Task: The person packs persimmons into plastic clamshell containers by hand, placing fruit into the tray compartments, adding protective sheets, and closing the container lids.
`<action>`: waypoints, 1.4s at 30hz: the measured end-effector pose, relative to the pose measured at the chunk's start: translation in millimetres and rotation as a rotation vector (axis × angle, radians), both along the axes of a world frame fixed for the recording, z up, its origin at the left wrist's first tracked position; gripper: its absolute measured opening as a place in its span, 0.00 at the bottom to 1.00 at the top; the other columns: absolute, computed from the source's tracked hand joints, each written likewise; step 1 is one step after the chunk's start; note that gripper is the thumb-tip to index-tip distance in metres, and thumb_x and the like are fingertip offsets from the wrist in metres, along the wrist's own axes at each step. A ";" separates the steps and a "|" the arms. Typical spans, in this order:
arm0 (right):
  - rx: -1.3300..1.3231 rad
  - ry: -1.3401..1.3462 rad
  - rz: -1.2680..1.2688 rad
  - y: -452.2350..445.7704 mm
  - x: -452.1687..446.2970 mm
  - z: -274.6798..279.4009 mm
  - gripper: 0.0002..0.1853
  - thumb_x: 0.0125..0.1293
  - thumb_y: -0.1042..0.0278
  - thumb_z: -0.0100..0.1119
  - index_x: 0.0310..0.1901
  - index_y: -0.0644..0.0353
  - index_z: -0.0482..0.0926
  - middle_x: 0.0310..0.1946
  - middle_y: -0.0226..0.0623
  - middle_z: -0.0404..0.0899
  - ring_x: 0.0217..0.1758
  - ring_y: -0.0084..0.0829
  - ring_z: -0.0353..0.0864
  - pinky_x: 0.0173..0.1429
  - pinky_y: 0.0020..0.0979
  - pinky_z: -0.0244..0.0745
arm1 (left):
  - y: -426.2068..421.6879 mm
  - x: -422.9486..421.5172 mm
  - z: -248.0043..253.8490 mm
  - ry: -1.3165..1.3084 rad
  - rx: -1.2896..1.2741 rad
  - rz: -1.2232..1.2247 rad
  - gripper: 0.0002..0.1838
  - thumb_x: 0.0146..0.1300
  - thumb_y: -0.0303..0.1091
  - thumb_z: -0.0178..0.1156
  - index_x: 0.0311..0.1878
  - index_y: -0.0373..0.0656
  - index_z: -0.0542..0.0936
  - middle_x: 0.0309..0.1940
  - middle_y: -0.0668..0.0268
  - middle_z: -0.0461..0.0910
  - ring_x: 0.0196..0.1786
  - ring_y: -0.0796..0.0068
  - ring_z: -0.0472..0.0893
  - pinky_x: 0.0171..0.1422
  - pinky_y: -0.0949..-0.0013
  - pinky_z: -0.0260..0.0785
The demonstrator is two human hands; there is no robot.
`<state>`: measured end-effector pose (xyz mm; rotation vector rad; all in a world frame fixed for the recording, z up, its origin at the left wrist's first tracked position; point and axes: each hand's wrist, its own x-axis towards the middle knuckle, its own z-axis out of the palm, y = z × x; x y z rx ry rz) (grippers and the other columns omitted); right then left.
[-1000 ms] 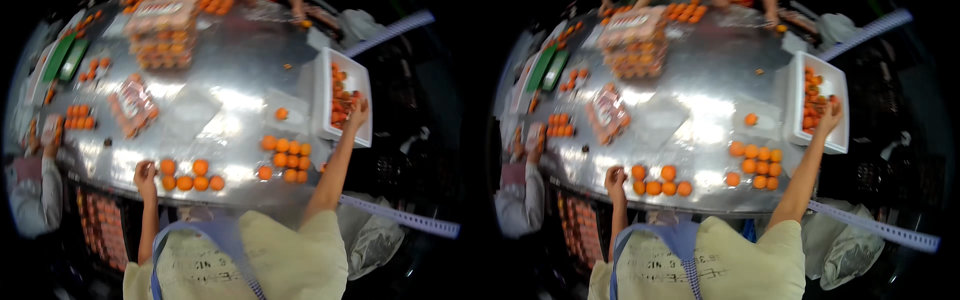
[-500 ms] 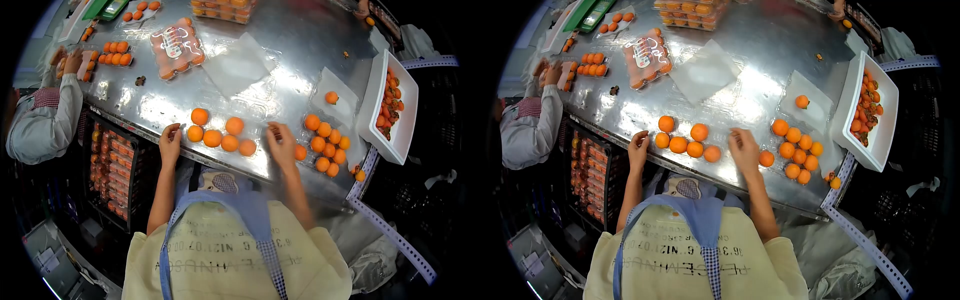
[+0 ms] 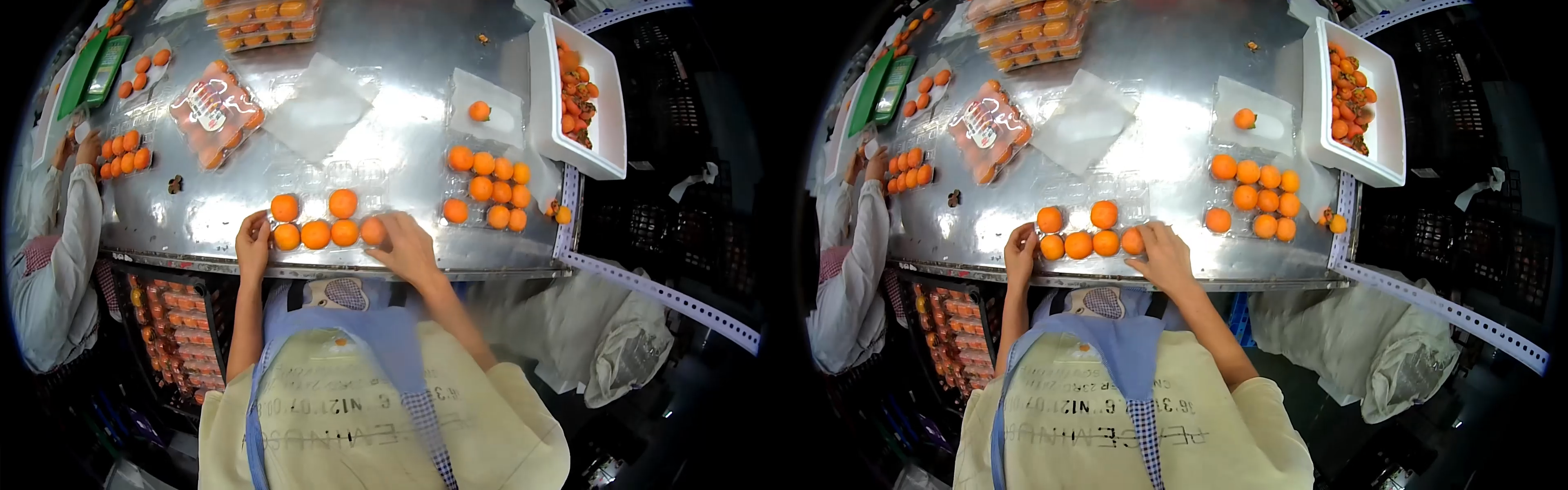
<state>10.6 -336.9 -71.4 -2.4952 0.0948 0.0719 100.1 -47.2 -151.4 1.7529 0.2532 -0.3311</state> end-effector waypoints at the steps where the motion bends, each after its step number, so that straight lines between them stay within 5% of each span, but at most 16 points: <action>1: -0.051 -0.066 -0.009 4.8 -1.2 0.4 0.28 0.43 0.61 0.71 0.48 0.59 0.75 0.43 0.37 0.72 0.44 0.40 0.75 0.43 0.36 0.74 | -2.8 2.6 10.5 0.032 -0.017 0.027 0.14 0.65 0.29 0.55 0.53 0.37 0.74 0.35 0.67 0.77 0.29 0.83 0.76 0.31 0.81 0.67; 11: 0.046 -0.033 -0.119 8.1 -0.6 -7.3 0.24 0.47 0.65 0.70 0.48 0.59 0.76 0.39 0.38 0.74 0.38 0.35 0.77 0.40 0.32 0.75 | -6.4 10.7 52.5 -0.290 0.182 0.050 0.14 0.59 0.25 0.56 0.49 0.38 0.75 0.43 0.64 0.78 0.42 0.78 0.75 0.46 0.73 0.69; 16: 0.776 0.041 -0.329 3.7 5.8 -0.4 0.22 0.51 0.71 0.67 0.49 0.64 0.75 0.43 0.34 0.73 0.42 0.24 0.74 0.43 0.25 0.72 | -39.7 11.6 105.2 -0.225 -0.029 -0.241 0.14 0.61 0.28 0.58 0.50 0.38 0.74 0.41 0.67 0.78 0.40 0.80 0.75 0.44 0.75 0.68; 19: 0.924 -0.049 -0.196 26.5 25.1 35.2 0.25 0.49 0.72 0.67 0.51 0.64 0.74 0.47 0.37 0.71 0.47 0.28 0.74 0.48 0.26 0.72 | -64.2 6.6 126.8 0.186 -0.455 -0.443 0.17 0.68 0.38 0.51 0.55 0.40 0.71 0.42 0.61 0.79 0.39 0.75 0.80 0.42 0.73 0.74; 23: 0.461 -0.259 0.090 51.6 53.0 75.1 0.31 0.41 0.71 0.71 0.52 0.63 0.74 0.44 0.38 0.71 0.42 0.30 0.74 0.46 0.28 0.71 | -66.8 8.7 136.2 0.396 -0.865 -0.385 0.25 0.69 0.47 0.48 0.58 0.35 0.67 0.48 0.54 0.76 0.44 0.70 0.80 0.46 0.67 0.76; 29: 0.721 -0.215 0.043 71.1 68.9 79.0 0.28 0.46 0.75 0.68 0.52 0.63 0.73 0.41 0.36 0.71 0.39 0.25 0.74 0.44 0.26 0.70 | -43.3 9.2 108.8 0.584 -1.569 -0.165 0.32 0.68 0.59 0.40 0.59 0.38 0.67 0.48 0.50 0.74 0.41 0.65 0.79 0.46 0.67 0.72; 32: 0.827 -0.128 0.012 79.7 68.7 77.2 0.23 0.52 0.78 0.63 0.52 0.64 0.73 0.41 0.36 0.71 0.40 0.24 0.74 0.46 0.25 0.70 | -39.4 12.9 104.3 0.538 -1.765 -0.203 0.27 0.69 0.50 0.46 0.63 0.40 0.63 0.53 0.54 0.71 0.50 0.64 0.77 0.58 0.63 0.70; 35: 0.916 -0.057 -0.040 87.8 74.4 74.8 0.19 0.57 0.78 0.58 0.52 0.64 0.72 0.42 0.36 0.72 0.40 0.23 0.74 0.47 0.25 0.70 | -36.6 17.9 123.8 0.270 -1.316 -0.169 0.28 0.64 0.43 0.57 0.62 0.38 0.63 0.51 0.54 0.72 0.44 0.66 0.79 0.49 0.68 0.73; 38: 0.988 0.077 -0.092 84.3 73.9 71.5 0.16 0.65 0.72 0.53 0.53 0.64 0.71 0.46 0.35 0.73 0.43 0.22 0.74 0.48 0.23 0.70 | -36.6 25.6 137.9 -0.019 -0.792 -0.235 0.31 0.56 0.26 0.63 0.62 0.37 0.62 0.52 0.57 0.72 0.50 0.68 0.77 0.55 0.68 0.72; 39: 1.040 0.130 -0.117 82.3 74.4 68.4 0.16 0.66 0.70 0.53 0.54 0.64 0.70 0.46 0.35 0.73 0.45 0.23 0.74 0.48 0.23 0.70 | -34.3 26.6 141.1 0.094 -0.761 -0.239 0.33 0.51 0.18 0.63 0.62 0.37 0.64 0.53 0.60 0.71 0.54 0.70 0.76 0.59 0.69 0.70; 42: 1.042 0.212 -0.099 77.6 76.5 61.9 0.19 0.69 0.62 0.50 0.56 0.65 0.69 0.47 0.35 0.73 0.47 0.24 0.74 0.49 0.23 0.70 | -36.5 27.7 146.3 -0.085 -0.484 -0.295 0.32 0.49 0.20 0.66 0.59 0.37 0.67 0.53 0.61 0.71 0.52 0.73 0.76 0.56 0.71 0.71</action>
